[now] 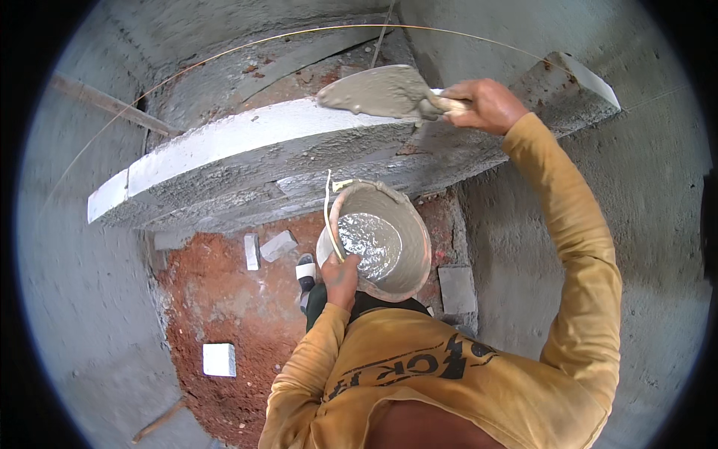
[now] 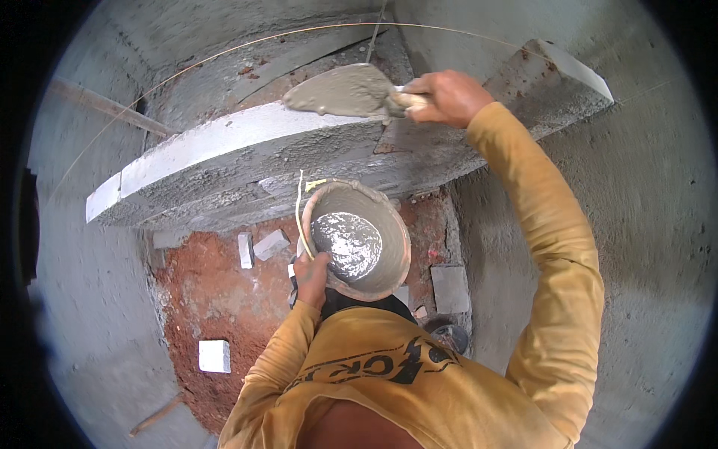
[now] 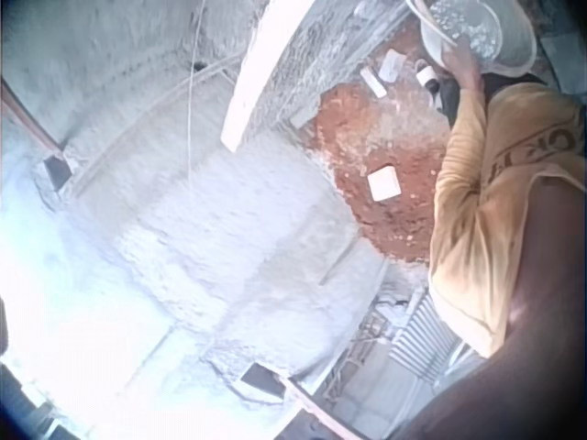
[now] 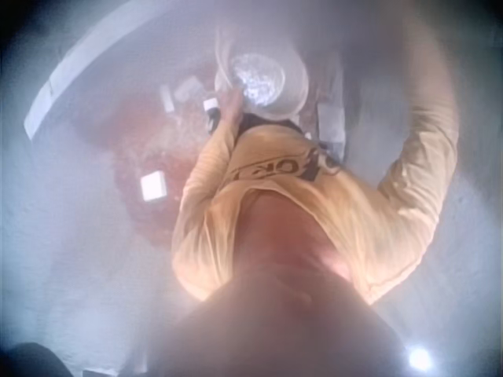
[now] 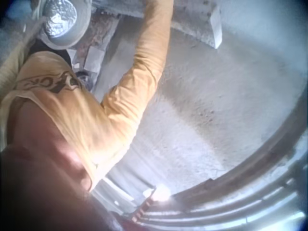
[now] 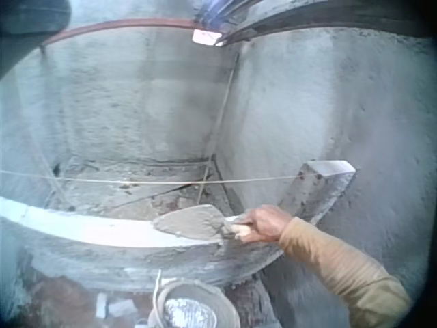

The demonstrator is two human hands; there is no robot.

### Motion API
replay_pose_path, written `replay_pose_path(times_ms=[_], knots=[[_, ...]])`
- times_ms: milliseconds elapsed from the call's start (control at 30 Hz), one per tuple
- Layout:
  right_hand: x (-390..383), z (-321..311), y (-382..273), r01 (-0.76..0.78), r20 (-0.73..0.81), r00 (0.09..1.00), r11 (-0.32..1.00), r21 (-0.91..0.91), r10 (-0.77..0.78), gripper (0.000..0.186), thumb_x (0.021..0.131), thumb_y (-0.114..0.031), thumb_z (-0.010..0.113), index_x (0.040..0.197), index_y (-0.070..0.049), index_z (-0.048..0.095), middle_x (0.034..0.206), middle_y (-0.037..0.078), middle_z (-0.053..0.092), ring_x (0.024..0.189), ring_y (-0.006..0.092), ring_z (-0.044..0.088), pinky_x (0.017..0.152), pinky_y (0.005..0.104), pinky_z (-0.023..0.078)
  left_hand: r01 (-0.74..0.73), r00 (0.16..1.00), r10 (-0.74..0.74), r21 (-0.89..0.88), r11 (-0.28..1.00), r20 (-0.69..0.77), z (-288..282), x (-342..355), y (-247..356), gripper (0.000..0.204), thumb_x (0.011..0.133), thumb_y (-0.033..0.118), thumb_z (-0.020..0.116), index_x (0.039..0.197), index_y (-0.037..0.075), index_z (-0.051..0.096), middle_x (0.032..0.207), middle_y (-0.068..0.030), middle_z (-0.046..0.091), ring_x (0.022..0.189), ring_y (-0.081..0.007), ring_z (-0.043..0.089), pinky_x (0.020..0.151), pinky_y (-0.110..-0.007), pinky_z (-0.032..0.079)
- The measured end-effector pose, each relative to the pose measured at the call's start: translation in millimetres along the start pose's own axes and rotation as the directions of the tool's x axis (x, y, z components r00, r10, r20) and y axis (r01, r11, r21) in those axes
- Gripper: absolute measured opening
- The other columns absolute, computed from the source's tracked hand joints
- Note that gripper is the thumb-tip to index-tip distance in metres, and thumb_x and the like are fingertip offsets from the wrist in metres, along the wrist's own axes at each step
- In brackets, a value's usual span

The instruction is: The person applies mortar to a curved concrete wall using a trowel, then places and adjusts white blocks along the mortar line. They use a hammer to tap blocks into position and a measuring tape to check alignment.

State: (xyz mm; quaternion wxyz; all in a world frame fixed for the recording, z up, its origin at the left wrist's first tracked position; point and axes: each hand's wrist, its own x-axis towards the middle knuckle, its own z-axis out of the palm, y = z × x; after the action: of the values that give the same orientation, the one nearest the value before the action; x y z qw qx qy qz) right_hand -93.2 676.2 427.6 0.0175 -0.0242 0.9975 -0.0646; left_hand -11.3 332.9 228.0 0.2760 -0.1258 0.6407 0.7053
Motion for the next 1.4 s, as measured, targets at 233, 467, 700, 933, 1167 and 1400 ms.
replay_pose_path(times_ms=[233, 467, 700, 933, 1167, 1400], knots=[[11, 6, -36, 0.062, -0.14, 0.986, 0.976, -0.211, -0.093, 0.039, 0.074, -0.027, 0.071, 0.112, -0.018, 0.062, 0.085, 0.005, 0.057, 0.078, 0.0277, 0.06, 0.069, 0.041, 0.05, -0.036, 0.999, 0.037, -0.05, 0.998, 0.018, -14, 10, 0, 0.023, 0.076, 0.004, 0.056, 0.098, -0.002, 0.059, 0.084, 0.001, 0.057, 0.074, -0.0082, 0.051, 0.065, -0.024, 0.042], [-13, 13, -22, -0.069, -0.181, 0.983, 0.983, -0.172, 0.038, 0.038, 0.076, -0.027, 0.07, 0.112, -0.018, 0.062, 0.089, 0.006, 0.06, 0.081, 0.0284, 0.061, 0.07, 0.0408, 0.05, -0.07, 0.997, 0.074, -0.146, 0.987, 0.015, -16, 8, 9, 0.018, 0.078, 0.002, 0.057, 0.095, 0.0, 0.06, 0.083, 0.0009, 0.058, 0.073, -0.0082, 0.052, 0.065, -0.024, 0.042], [-89, 67, -44, -0.137, 0.214, 0.968, 0.99, 0.021, 0.129, 0.034, 0.073, -0.024, 0.07, 0.106, -0.016, 0.068, 0.091, 0.01, 0.069, 0.076, 0.0238, 0.066, 0.071, 0.037, 0.054, -0.059, 0.998, 0.059, -0.088, 0.994, 0.002, -16, 9, 8, 0.016, 0.078, 0.002, 0.057, 0.093, 0.0, 0.059, 0.084, 0.0005, 0.058, 0.074, -0.0087, 0.052, 0.065, -0.024, 0.042], [-108, 203, -88, -0.3, 0.512, 0.822, 0.954, 0.02, 0.248, 0.034, 0.078, -0.034, 0.067, 0.101, -0.01, 0.069, 0.098, 0.014, 0.068, 0.084, 0.0255, 0.067, 0.077, 0.037, 0.054, -0.049, 0.997, 0.052, -0.059, 0.997, 0.054, -10, 3, 17, 0.026, 0.078, 0.002, 0.056, 0.103, -0.003, 0.059, 0.092, -0.0027, 0.062, 0.079, -0.0103, 0.056, 0.07, -0.025, 0.045], [-102, 126, -38, -0.691, 0.749, 0.654, 0.487, 0.534, 0.106, 0.032, 0.078, -0.025, 0.069, 0.104, -0.006, 0.069, 0.083, 0.003, 0.064, 0.063, 0.0105, 0.052, 0.055, 0.026, 0.048, -0.013, 0.999, 0.02, -0.145, 0.989, 0.047, -14, 2, 15, 0.032, 0.078, 0.002, 0.055, 0.109, -0.003, 0.058, 0.097, -0.0049, 0.063, 0.084, -0.0117, 0.058, 0.075, -0.026, 0.046], [-11, -9, -49, -0.388, 0.412, 0.89, 0.799, 0.46, 0.195, 0.044, 0.075, -0.034, 0.067, 0.107, -0.004, 0.068, 0.067, 0.004, 0.059, 0.06, 0.012, 0.052, 0.052, 0.0279, 0.045, -0.052, 0.997, 0.065, -0.262, 0.964, 0.042, -17, -1, 19, 0.031, 0.076, 0.001, 0.054, 0.106, -0.004, 0.059, 0.093, -0.0037, 0.062, 0.08, -0.0108, 0.057, 0.073, -0.025, 0.047]])
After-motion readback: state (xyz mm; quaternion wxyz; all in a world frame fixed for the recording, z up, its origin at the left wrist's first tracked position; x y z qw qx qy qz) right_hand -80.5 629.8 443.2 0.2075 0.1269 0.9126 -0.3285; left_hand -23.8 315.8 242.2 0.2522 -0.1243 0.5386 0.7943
